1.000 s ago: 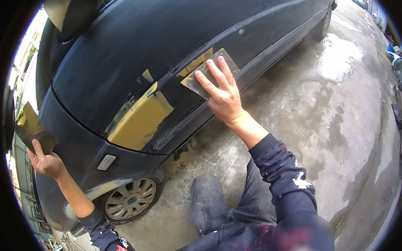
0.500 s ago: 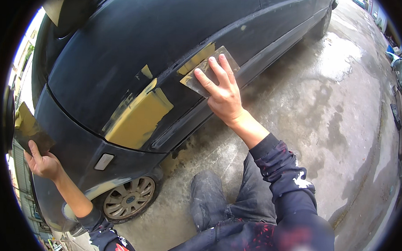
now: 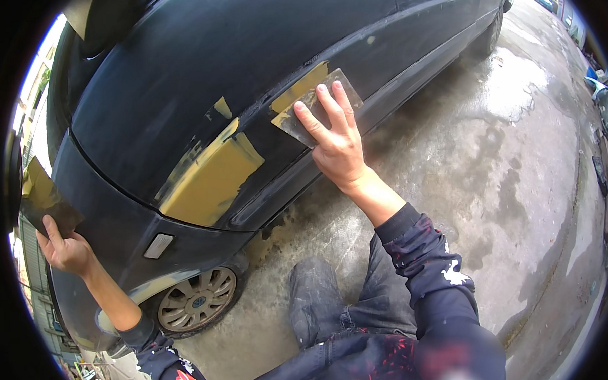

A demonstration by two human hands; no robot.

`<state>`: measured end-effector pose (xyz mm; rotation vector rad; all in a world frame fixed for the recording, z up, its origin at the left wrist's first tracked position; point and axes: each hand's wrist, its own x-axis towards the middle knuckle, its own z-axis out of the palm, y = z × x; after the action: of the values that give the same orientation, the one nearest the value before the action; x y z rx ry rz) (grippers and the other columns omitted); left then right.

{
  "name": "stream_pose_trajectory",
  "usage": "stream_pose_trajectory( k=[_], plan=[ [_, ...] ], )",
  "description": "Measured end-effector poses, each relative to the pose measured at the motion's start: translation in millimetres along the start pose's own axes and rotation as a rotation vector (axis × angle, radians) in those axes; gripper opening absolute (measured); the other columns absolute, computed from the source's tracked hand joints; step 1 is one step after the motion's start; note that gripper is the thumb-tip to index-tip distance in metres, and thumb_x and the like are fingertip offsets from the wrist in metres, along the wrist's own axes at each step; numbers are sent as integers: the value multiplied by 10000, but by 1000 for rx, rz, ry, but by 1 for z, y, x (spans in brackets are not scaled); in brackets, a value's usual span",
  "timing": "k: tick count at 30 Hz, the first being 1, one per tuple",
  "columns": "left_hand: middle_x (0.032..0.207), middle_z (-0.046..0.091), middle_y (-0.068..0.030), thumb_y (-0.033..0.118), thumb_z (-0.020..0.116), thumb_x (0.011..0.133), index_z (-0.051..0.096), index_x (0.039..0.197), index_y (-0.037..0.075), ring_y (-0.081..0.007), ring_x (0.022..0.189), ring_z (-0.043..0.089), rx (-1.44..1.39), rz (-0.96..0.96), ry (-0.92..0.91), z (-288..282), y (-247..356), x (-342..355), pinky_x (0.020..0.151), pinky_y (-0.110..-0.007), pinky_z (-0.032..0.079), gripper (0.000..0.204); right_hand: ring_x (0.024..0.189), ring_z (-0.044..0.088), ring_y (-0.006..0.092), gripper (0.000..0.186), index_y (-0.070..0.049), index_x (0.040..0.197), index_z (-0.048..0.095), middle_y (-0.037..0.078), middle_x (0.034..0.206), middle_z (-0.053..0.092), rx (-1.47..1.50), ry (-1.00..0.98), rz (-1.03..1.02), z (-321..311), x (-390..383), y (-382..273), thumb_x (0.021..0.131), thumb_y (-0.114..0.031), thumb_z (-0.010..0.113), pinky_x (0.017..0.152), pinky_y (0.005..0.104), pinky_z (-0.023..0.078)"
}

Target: The person uses two metal spreaders to apply yellow body filler onto the hood and front bumper of a dark-colored car. They spread the filler in smooth strokes across multiple areas, then briefly touch the surface with their hand.

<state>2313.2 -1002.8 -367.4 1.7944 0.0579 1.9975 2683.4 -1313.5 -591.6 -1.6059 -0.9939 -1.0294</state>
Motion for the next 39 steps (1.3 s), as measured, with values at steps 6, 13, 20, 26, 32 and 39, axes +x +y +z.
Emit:
stream_pose_trajectory(
  k=[6,13,20,26,32,39],
  plan=[
    [1125,697,-176,62,639,966,634,1177,-87,-238,945,701,-68,-44,-15,-3,-5,1,833,-304,602,259,1395,399,423,673,-206,1275,695,164,1423,503,3,32,-3,-14,8,-2,677,102,703,1124,476,407],
    [1133,694,-180,74,645,965,634,1176,-94,-238,954,698,-25,4,-13,-2,-4,1,843,-311,600,270,1409,382,419,693,-208,1283,689,170,1437,491,23,54,24,4,17,-3,666,109,696,1140,473,392],
    [1121,696,-179,73,638,967,637,1166,-96,-232,944,699,141,128,-87,-6,-6,3,843,-301,598,261,1418,381,412,666,-201,1286,694,166,1451,485,-14,-15,24,-6,-4,0,690,97,709,1140,464,388],
    [1121,698,-183,69,637,967,639,1162,-97,-232,945,699,-36,6,-29,-1,-5,2,847,-298,596,256,1424,374,419,646,-163,1281,699,185,1461,478,5,-6,57,-12,15,-2,700,118,675,1157,462,344],
    [1136,695,-179,61,635,967,640,1174,-91,-232,958,695,-47,21,-17,2,-1,0,864,-298,588,256,1439,349,419,723,-175,1312,678,187,1482,458,35,40,34,6,12,-2,679,165,608,1174,470,330],
    [1148,693,-172,51,628,970,643,1176,-86,-223,976,686,-30,23,-51,-6,-8,3,870,-290,576,248,1410,391,413,712,-204,1300,683,156,1451,485,20,0,21,-12,-6,1,679,142,635,1131,468,415]
  ],
)
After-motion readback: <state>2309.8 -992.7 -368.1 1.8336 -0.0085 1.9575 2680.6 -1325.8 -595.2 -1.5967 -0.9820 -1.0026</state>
